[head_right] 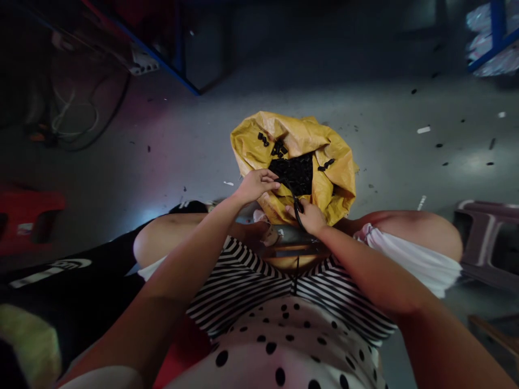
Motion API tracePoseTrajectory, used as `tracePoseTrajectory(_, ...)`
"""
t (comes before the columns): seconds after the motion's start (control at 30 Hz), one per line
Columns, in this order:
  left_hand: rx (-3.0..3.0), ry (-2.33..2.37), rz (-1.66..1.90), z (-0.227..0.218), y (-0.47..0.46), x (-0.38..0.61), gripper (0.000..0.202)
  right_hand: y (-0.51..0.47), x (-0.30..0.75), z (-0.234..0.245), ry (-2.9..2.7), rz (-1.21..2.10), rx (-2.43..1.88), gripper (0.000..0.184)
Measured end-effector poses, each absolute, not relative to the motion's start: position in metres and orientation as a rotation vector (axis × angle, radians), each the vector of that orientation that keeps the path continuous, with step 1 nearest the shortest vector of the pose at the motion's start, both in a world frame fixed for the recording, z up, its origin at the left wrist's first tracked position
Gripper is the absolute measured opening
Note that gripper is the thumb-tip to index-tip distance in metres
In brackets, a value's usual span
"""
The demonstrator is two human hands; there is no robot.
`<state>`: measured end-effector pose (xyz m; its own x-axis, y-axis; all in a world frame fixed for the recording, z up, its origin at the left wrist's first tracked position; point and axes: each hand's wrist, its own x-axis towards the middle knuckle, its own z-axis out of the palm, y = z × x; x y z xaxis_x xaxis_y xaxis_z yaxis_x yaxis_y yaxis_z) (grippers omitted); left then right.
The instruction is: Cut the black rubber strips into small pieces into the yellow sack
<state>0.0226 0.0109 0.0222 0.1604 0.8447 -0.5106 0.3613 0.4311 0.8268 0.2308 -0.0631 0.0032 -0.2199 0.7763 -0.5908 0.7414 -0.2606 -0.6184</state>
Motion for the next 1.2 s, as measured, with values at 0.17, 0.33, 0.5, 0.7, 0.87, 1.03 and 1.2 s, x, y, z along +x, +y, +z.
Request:
tracePoseTrajectory(0.17,1.074,1.43,0.53,0.024,0.01,0.027,0.016,-0.062,0.231,0.006,-1.967,1.515,-1.971,0.046)
tracePoseTrajectory(0.33,1.155,1.438,0.467,0.022,0.005,0.032,0.014,-0.06,0.23,0.006,-1.973,1.565,-1.945,0.043)
tracePoseTrajectory(0.5,1.187,1.409,0.439,0.014,0.001,0.033,0.015,-0.06,0.229,0.006,-1.93,1.612,-1.919,0.042)
tracePoseTrajectory(0.7,1.266,1.642,0.562,-0.003,0.008,0.022,0.02,-0.059,0.229,0.006,-1.784,1.585,-1.913,0.044)
tracePoseTrajectory(0.87,1.526,1.568,0.367,-0.009,0.004,0.019,0.024,-0.034,0.238,0.014,-1.471,1.392,-1.914,0.046)
tracePoseTrajectory(1.03,1.622,1.878,0.443,-0.011,0.009,0.012,0.025,-0.003,0.259,0.013,-1.261,1.149,-1.944,0.044)
tracePoseTrajectory(1.2,1.219,2.321,0.422,-0.029,0.034,-0.006,0.047,0.016,0.286,-0.004,-1.34,0.767,-2.215,0.038)
